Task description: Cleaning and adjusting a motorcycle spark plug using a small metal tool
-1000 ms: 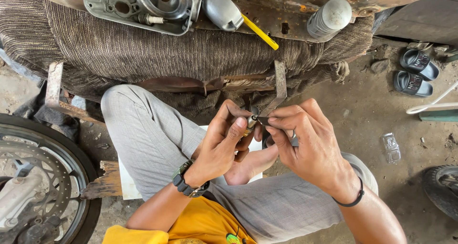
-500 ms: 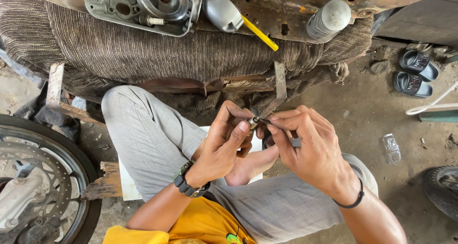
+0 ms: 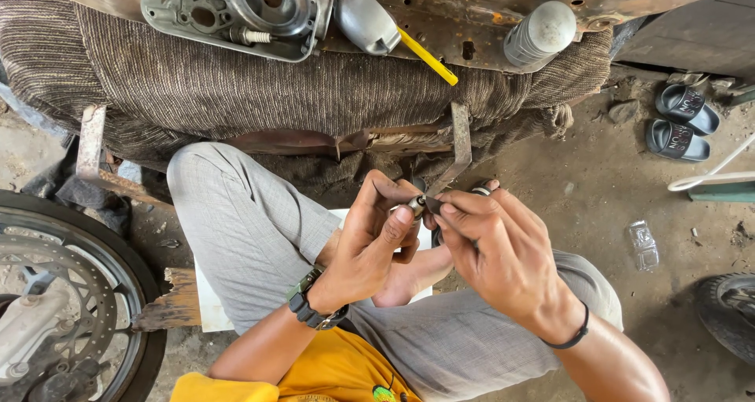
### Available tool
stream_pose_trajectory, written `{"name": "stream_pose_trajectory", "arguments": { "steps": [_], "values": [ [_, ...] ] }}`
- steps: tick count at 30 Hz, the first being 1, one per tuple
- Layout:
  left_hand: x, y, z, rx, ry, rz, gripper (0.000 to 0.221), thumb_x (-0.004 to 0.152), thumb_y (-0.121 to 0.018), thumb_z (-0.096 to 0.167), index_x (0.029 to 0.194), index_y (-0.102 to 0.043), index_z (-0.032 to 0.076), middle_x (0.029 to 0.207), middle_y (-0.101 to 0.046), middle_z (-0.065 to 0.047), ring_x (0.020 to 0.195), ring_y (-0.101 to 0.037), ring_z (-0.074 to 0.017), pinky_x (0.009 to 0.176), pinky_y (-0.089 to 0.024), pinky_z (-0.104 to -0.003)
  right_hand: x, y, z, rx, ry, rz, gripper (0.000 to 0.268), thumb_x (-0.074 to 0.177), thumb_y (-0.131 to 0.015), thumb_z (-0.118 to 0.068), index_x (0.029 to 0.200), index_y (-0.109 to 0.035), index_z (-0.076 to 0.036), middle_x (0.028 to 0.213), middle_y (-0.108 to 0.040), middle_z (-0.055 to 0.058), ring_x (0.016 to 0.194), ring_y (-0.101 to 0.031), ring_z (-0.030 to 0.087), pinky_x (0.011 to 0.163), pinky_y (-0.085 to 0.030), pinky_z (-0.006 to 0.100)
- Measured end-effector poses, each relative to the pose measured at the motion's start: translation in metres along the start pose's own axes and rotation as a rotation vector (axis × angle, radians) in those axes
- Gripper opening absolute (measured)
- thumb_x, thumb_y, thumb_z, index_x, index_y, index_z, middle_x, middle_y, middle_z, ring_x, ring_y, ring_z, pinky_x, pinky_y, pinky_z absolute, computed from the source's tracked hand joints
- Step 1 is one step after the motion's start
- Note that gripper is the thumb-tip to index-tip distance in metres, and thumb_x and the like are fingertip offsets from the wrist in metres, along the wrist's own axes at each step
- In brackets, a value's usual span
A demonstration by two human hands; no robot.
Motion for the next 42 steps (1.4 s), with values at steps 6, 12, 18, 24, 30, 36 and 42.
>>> {"name": "stream_pose_trajectory", "arguments": {
  "steps": [6, 12, 18, 24, 30, 36, 42],
  "values": [
    [-0.001, 0.002, -0.002, -0.042, -0.026, -0.036, 0.016, 0.109, -0.053, 0.016, 0.111, -0.039, 0.009, 0.109, -0.057, -0.009, 0.07, -0.046, -0.0081, 0.057, -0.039, -0.02, 0.0, 0.003, -0.006, 0.007, -0.02, -0.018, 0.029, 0.084, -0.077, 0.012, 0.098, -0.054, 0.001, 0.103, -0.073, 0.012, 0.066, -0.056, 0.021, 0.063, -0.05, 0.035],
    [0.001, 0.006, -0.006, -0.032, -0.022, -0.033, 0.016, 0.109, -0.052, 0.019, 0.111, -0.041, 0.008, 0.109, -0.06, -0.01, 0.071, -0.043, -0.0074, 0.059, -0.039, -0.02, -0.003, 0.004, 0.002, 0.133, -0.191, -0.089, 0.026, 0.079, -0.075, 0.008, 0.094, -0.054, 0.001, 0.097, -0.075, 0.013, 0.071, -0.069, 0.026, 0.1, -0.055, 0.054],
    [0.009, 0.013, -0.004, -0.065, 0.027, -0.063, 0.021, 0.109, -0.055, 0.028, 0.114, -0.045, 0.011, 0.102, -0.062, -0.011, 0.061, -0.039, -0.0075, 0.051, -0.034, -0.021, 0.001, 0.011, 0.005, 0.209, -0.275, -0.066, 0.02, 0.083, -0.075, 0.005, 0.094, -0.059, 0.003, 0.092, -0.075, 0.012, 0.071, -0.072, 0.02, 0.063, -0.057, 0.029],
    [0.01, 0.015, -0.01, -0.218, 0.026, -0.062, 0.015, 0.111, -0.053, 0.026, 0.114, -0.049, 0.011, 0.097, -0.063, -0.013, 0.062, -0.037, -0.0087, 0.048, -0.031, -0.02, 0.006, 0.012, 0.012, 0.118, -0.283, -0.075, 0.019, 0.093, -0.072, -0.002, 0.109, -0.061, 0.001, 0.082, -0.07, 0.004, 0.063, -0.054, 0.015, 0.059, -0.045, 0.027],
    [0.017, 0.012, -0.016, -0.275, -0.049, -0.012, 0.02, 0.111, -0.054, 0.028, 0.117, -0.051, 0.008, 0.105, -0.062, -0.013, 0.094, -0.057, -0.0162, 0.079, -0.045, -0.03, 0.017, 0.012, 0.015, 0.167, -0.307, -0.209, 0.026, 0.087, -0.057, 0.014, 0.107, -0.063, -0.001, 0.102, -0.069, 0.012, 0.063, -0.06, 0.021, 0.056, -0.049, 0.033],
    [0.033, 0.004, -0.01, -0.296, -0.175, 0.047, 0.012, 0.112, -0.052, 0.02, 0.12, -0.051, 0.011, 0.11, -0.062, -0.007, 0.106, -0.059, -0.0183, 0.103, -0.044, -0.038, 0.025, -0.01, 0.026, 0.21, -0.404, -0.36, 0.03, 0.089, -0.066, 0.0, 0.119, -0.063, 0.0, 0.1, -0.063, 0.009, 0.067, -0.061, 0.02, 0.058, -0.05, 0.033],
    [0.056, 0.007, -0.007, -0.553, -0.109, 0.15, 0.013, 0.114, -0.051, 0.022, 0.122, -0.056, 0.013, 0.121, -0.063, -0.005, 0.102, -0.053, -0.01, 0.092, -0.04, -0.027, 0.036, -0.038, 0.044, 0.267, -0.41, -0.242, 0.037, 0.083, -0.081, -0.005, 0.113, -0.063, 0.006, 0.096, -0.062, 0.011, 0.072, -0.059, 0.02, 0.064, -0.051, 0.032]
  ]
}}
Point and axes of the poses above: each hand's wrist, its own x-axis towards the middle knuckle, its own y-axis out of the back of the hand, z = x × y, the point moved 2 cm from there along x, towards the middle knuckle
